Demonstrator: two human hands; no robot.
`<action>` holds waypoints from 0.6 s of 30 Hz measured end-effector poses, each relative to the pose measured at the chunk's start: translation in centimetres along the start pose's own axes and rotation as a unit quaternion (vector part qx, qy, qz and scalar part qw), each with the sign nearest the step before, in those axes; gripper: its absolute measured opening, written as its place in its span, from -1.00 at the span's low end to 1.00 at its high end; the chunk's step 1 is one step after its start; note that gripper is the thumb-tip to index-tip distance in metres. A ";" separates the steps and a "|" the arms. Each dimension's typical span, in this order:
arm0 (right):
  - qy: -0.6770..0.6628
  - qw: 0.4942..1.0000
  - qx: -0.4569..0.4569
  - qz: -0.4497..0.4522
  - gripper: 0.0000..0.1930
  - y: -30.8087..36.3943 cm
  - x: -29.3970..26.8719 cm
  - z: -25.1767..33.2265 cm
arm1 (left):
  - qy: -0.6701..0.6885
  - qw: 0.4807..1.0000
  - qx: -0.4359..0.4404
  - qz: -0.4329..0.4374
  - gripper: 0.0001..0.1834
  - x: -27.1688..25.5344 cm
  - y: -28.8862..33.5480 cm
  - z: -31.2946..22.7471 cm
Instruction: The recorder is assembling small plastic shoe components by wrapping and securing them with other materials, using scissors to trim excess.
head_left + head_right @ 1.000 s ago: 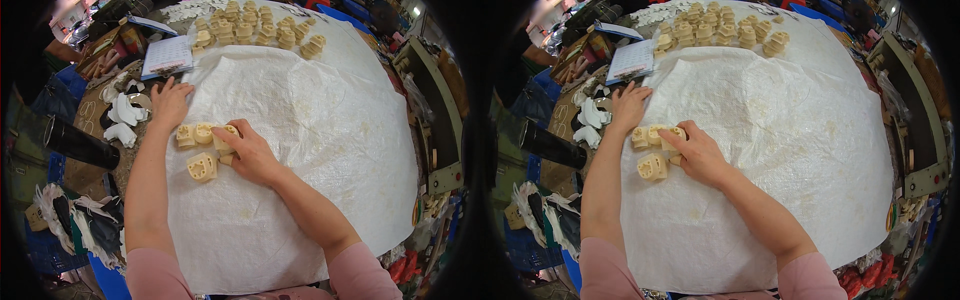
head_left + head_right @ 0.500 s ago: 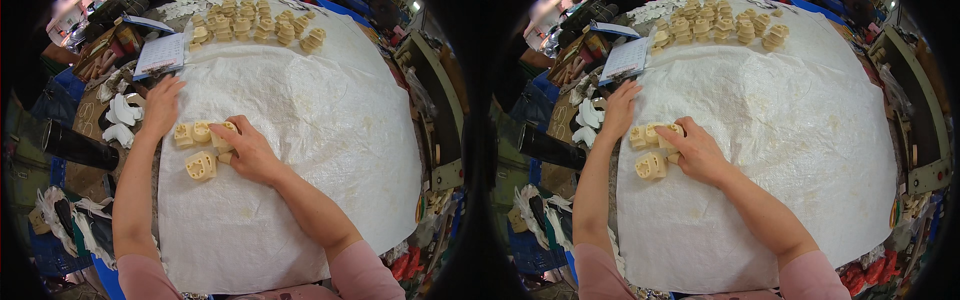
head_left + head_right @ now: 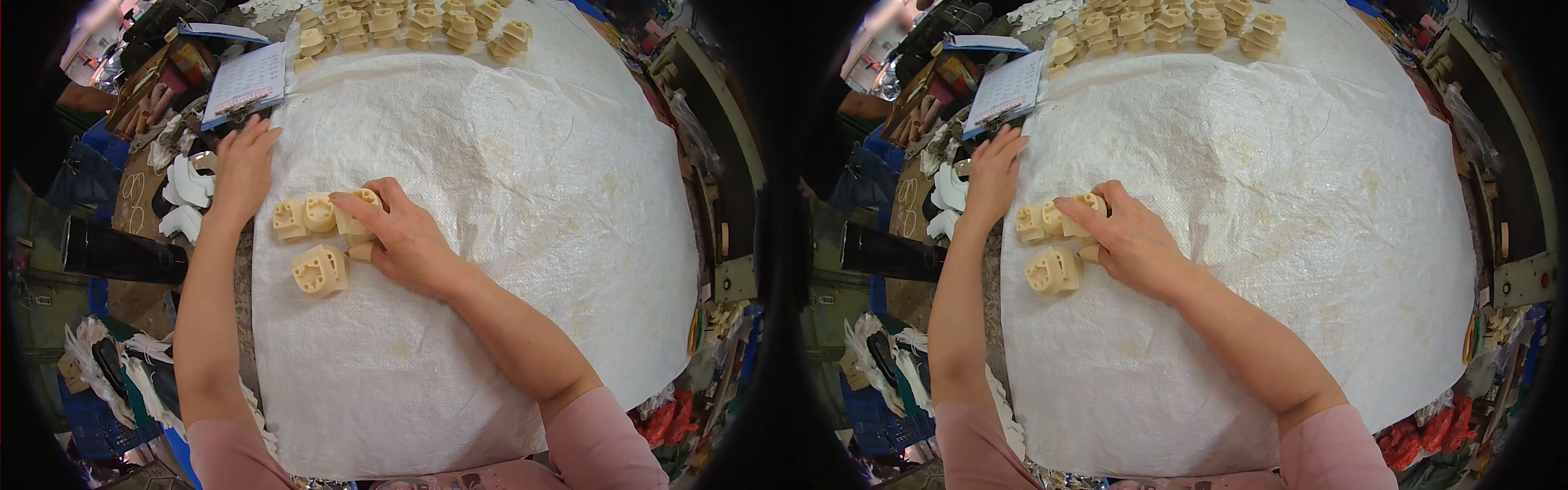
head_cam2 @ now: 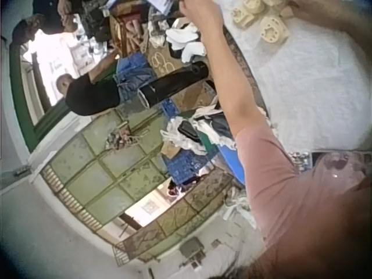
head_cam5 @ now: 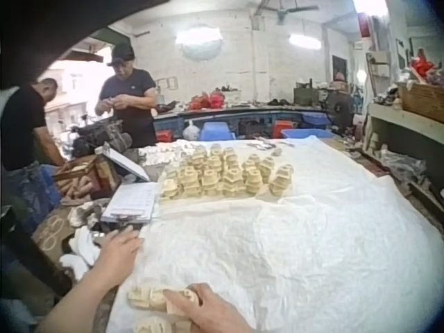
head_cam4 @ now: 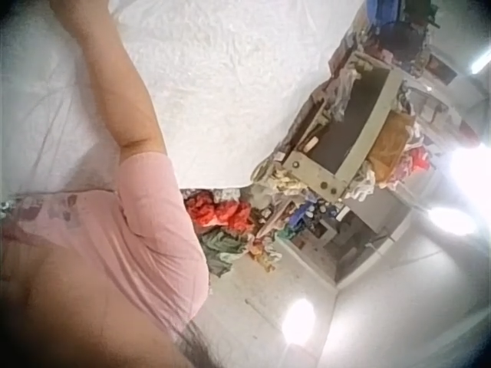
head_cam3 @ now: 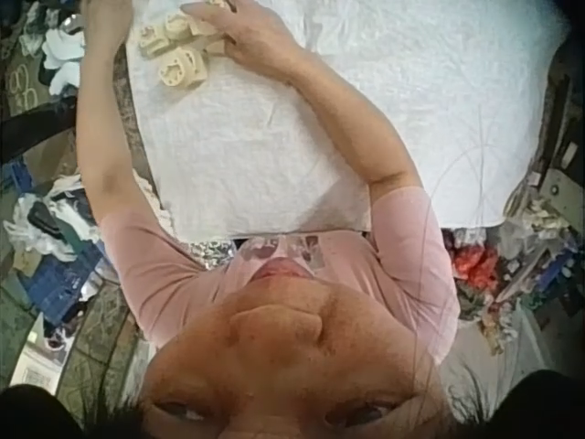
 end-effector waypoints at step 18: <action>-0.157 0.973 0.100 -0.139 -0.27 0.5 -1.0 -3.0 | 0.516 0.843 -0.093 0.120 -0.62 -1.0 5.7 -6.4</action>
Point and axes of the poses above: each hand's wrist, its own y-axis away from the middle knuckle, its own x-axis out of the palm, z = x × y, the point moved 5 cm from there along -y, towards the middle knuckle, and after that the axes turned 2 degrees about -z, right-handed, at the moved point
